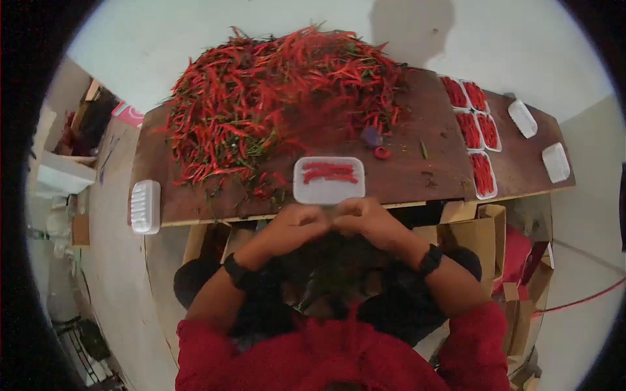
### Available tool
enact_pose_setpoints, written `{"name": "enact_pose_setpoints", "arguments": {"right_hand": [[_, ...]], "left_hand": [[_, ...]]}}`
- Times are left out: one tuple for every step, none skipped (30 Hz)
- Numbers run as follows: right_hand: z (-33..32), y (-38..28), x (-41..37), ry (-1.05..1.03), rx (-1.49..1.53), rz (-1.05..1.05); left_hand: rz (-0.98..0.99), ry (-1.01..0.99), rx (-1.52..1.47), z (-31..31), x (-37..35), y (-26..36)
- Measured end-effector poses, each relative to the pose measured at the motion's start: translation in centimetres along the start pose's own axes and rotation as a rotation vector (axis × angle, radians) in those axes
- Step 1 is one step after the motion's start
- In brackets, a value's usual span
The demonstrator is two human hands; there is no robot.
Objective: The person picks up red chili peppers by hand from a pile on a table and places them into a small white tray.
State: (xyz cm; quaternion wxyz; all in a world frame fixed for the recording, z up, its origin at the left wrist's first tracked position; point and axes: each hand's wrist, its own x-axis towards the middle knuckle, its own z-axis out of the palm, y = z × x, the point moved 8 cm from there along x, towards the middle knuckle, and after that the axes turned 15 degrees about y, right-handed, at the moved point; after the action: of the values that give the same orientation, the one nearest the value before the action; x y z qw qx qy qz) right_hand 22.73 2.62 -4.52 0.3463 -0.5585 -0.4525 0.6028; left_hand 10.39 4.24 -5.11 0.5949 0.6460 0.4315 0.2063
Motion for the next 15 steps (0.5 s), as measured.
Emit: {"name": "enact_pose_setpoints", "arguments": {"right_hand": [[-0.1, -0.1, 0.0, 0.018, 0.000, 0.002], [0.0, -0.3, 0.1, 0.017, -0.024, -0.023], [0.1, -0.6, 0.2, 0.012, -0.047, -0.050], [0.0, -0.5, 0.4, 0.019, -0.046, -0.050], [-0.1, -0.6, 0.6, 0.043, -0.156, -0.127], [-0.1, -0.9, 0.8, 0.066, -0.266, -0.205], [0.0, -1.0, 0.8, 0.068, -0.267, -0.206], [0.0, -1.7, 0.6, 0.114, -0.309, -0.289], [0.0, -2.3, 0.3, 0.161, -0.352, -0.370], [0.1, -2.5, 0.1, 0.165, -0.354, -0.370], [0.2, -3.1, -0.2, 0.197, -0.428, -0.436], [0.4, -3.6, -0.5, 0.227, -0.501, -0.502], [0.5, -3.5, -0.6, 0.230, -0.501, -0.502], [0.7, -3.8, -1.0, 0.242, -0.558, -0.567], [0.9, -4.2, -1.2, 0.255, -0.616, -0.633]], "left_hand": [[-0.046, -0.035, -0.057, 0.2, -0.2, 0.0], [-0.041, -0.048, -0.058, 0.4, -0.2, 0.4], [-0.037, -0.057, -0.098, 0.4, -0.3, 0.8], [-0.034, -0.063, -0.138, 0.5, -0.5, 1.3], [-0.032, -0.066, -0.137, 0.5, -0.6, 1.7], [-0.036, -0.047, -0.112, 0.4, -0.7, 2.0], [-0.041, -0.027, -0.086, 0.3, -0.7, 2.0], [-0.038, -0.028, -0.085, 0.3, -0.7, 2.0], [-0.020, 0.002, -0.040, 0.1, -0.7, 2.0], [-0.004, 0.032, 0.005, -0.1, -0.6, 1.9], [-0.002, 0.030, 0.005, 0.0, -0.6, 1.8], [-0.003, 0.031, 0.000, 0.0, -0.6, 1.7], [-0.005, 0.032, -0.005, 0.1, -0.6, 1.6], [-0.005, 0.031, -0.005, 0.2, -0.6, 1.5], [-0.013, 0.040, 0.008, 0.2, -0.6, 1.4]]}}
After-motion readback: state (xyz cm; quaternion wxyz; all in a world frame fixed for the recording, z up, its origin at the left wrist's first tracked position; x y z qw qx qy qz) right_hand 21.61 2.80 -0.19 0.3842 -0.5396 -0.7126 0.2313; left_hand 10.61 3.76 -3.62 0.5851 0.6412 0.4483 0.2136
